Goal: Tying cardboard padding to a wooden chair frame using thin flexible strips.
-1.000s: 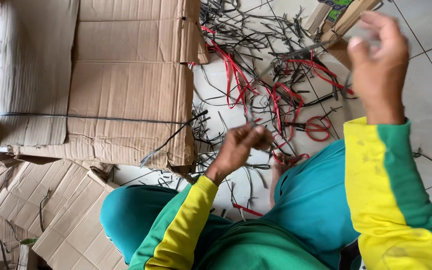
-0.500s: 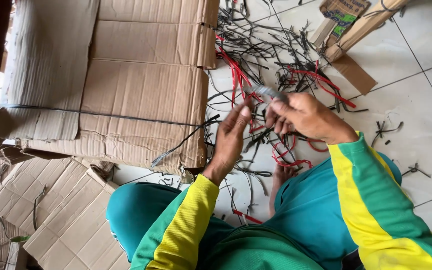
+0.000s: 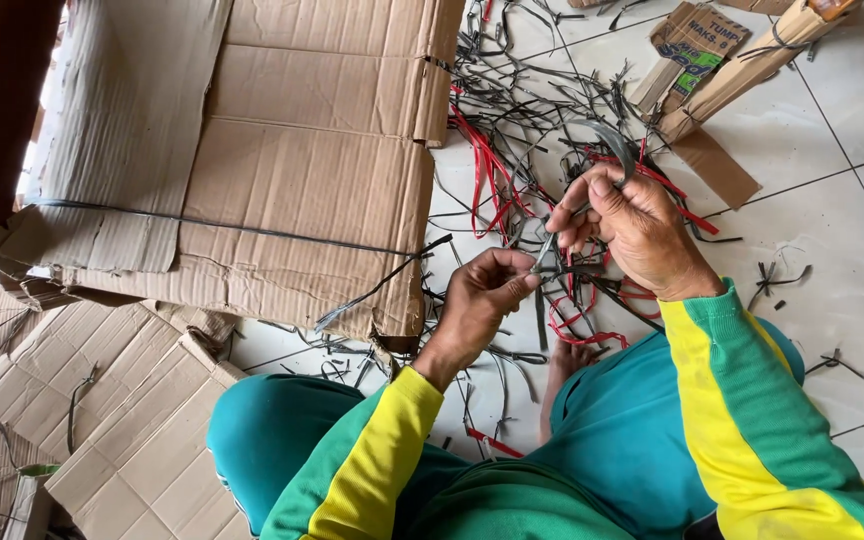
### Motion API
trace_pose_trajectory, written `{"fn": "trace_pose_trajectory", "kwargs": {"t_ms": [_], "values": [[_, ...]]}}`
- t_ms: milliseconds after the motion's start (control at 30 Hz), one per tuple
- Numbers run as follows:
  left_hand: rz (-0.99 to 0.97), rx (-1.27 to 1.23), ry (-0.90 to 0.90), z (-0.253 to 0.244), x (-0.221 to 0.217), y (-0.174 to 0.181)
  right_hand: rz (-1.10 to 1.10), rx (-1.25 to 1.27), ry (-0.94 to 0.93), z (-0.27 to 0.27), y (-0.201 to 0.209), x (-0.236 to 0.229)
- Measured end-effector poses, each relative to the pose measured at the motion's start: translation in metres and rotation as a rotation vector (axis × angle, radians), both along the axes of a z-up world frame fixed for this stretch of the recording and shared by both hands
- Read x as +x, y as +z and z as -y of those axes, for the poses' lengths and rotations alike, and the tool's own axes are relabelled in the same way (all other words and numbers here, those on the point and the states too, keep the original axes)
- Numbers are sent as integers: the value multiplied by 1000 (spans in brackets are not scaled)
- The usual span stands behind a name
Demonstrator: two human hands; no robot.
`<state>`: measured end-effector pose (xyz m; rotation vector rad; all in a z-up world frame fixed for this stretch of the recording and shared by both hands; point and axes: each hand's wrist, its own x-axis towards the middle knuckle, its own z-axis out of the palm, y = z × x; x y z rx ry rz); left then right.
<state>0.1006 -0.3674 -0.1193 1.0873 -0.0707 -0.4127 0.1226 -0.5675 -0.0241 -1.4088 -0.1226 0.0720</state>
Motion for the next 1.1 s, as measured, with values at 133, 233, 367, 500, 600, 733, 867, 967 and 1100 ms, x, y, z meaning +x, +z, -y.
{"fn": "trace_pose_trajectory", "kwargs": {"t_ms": [133, 233, 367, 500, 600, 733, 867, 967, 1100], "values": [[163, 193, 123, 1, -1, 9, 32, 76, -65, 6, -7, 3], [208, 297, 139, -2, -6, 12, 36, 100, -77, 12, -14, 5], [170, 288, 126, -2, -6, 31, 38, 135, -61, 7, -11, 5], [106, 180, 106, -1, -5, 22, 33, 132, -52, 2, -12, 4], [47, 113, 103, -1, -6, 24, 8, 90, -64, -1, -5, 3], [104, 161, 168, -1, -7, 35, -116, -524, -62, 4, 18, -3], [198, 309, 237, -8, -10, 36, 197, -1155, -132, 9, 35, -15], [457, 387, 341, -7, -10, 39, 588, -960, -158, -9, 32, -20], [863, 668, 478, -7, -11, 50, 549, -1120, 73, -26, 25, -18]]}}
